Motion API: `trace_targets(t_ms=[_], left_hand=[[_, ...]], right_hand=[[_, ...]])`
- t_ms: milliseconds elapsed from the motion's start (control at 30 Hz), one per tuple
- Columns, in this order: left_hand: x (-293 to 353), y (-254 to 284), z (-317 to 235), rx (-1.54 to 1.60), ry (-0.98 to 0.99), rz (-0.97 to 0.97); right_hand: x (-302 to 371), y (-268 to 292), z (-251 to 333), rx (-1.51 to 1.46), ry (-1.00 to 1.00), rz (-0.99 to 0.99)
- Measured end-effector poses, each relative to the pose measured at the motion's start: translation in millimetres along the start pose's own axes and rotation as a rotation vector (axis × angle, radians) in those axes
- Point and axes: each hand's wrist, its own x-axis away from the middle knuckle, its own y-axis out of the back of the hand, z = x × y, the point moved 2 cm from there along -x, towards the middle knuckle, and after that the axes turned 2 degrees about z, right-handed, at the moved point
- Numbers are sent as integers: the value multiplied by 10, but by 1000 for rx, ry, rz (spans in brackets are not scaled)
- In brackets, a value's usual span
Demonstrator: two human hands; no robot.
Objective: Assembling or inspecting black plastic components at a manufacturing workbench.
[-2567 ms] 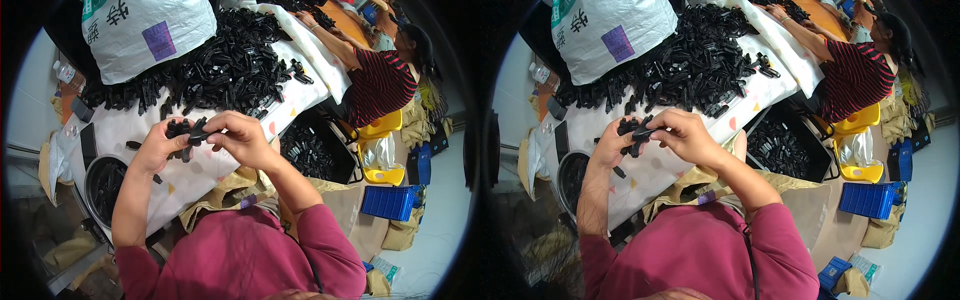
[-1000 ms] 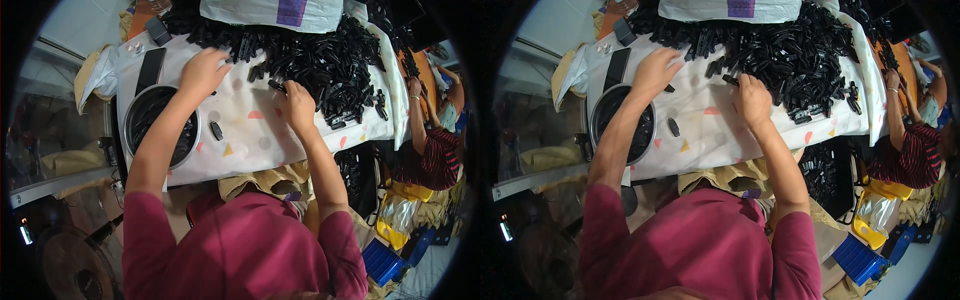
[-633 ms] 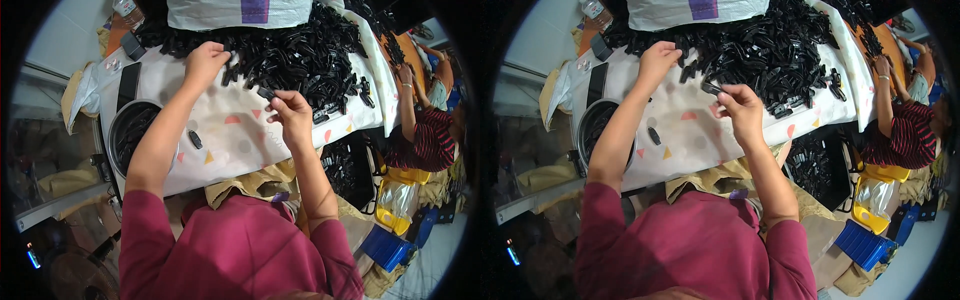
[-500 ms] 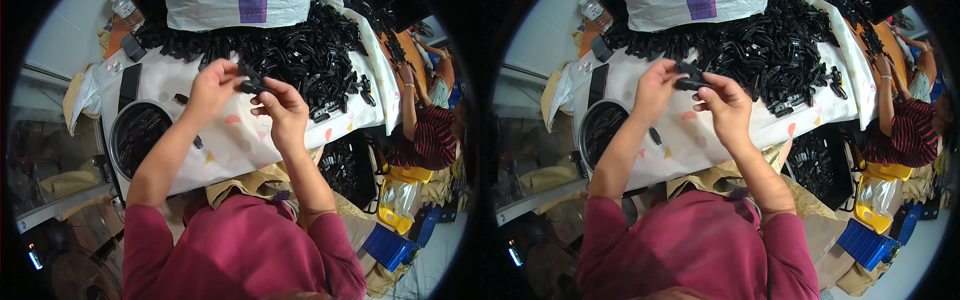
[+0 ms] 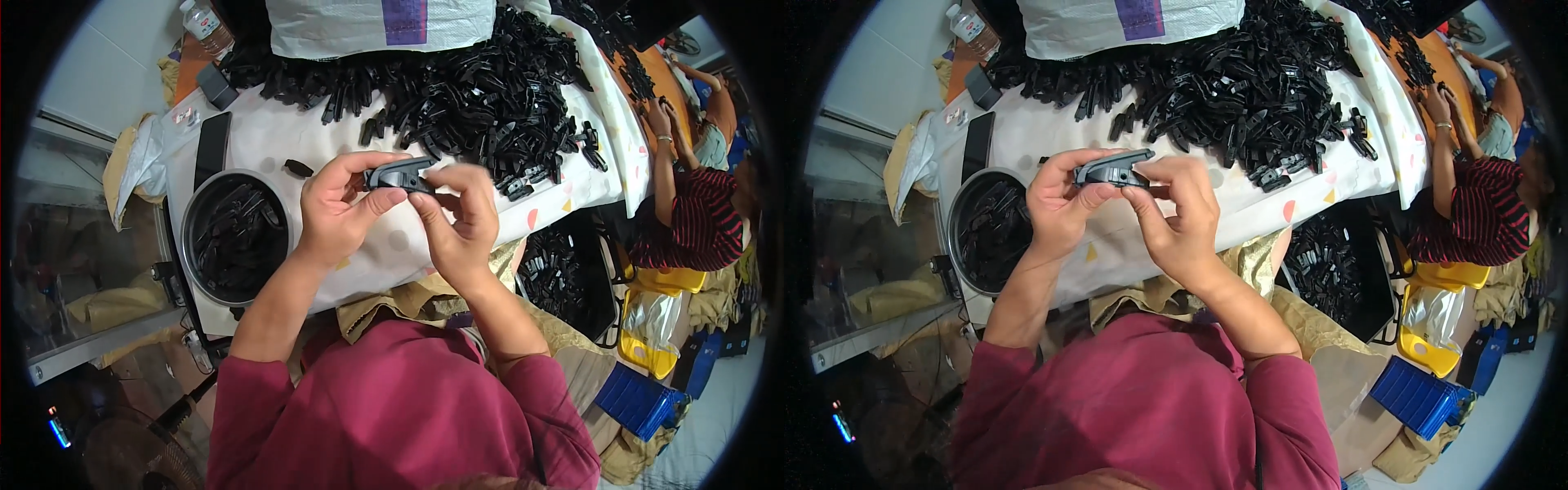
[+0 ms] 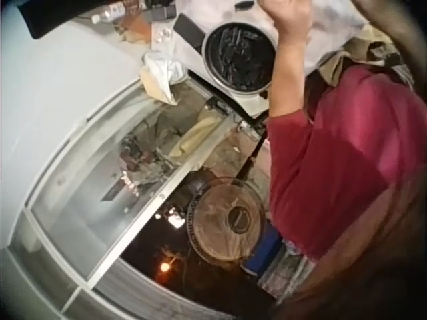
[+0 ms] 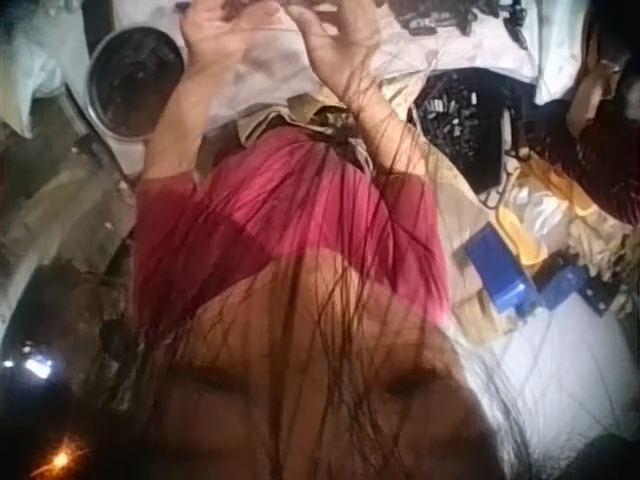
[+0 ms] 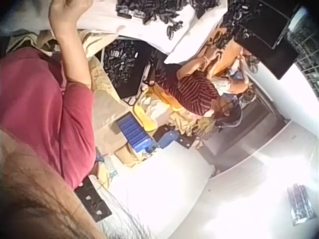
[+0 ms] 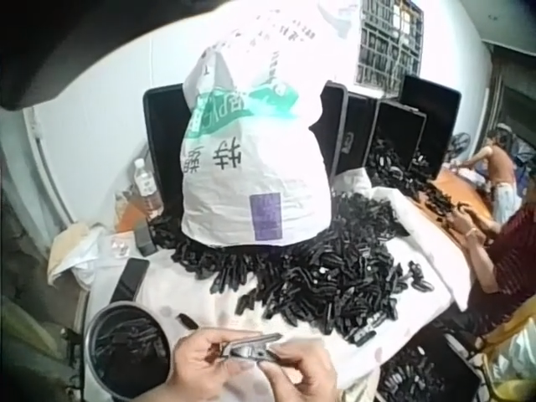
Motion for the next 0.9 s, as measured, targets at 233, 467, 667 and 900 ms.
trace_targets(t_ms=[233,467,667,900], left_hand=[[-40,185,295,2,317,-74],[-873,879,1088,-247,476,-501],[-1142,352,1191,-1313,402,171],[-965,499,985,-697,586,-17]], right_hand=[[6,-19,-426,106,-297,272],[-323,5,-1165,871,-70,321],[-271,-39,-1322,976,-110,369],[-218,174,-1183,694,-323,324]])
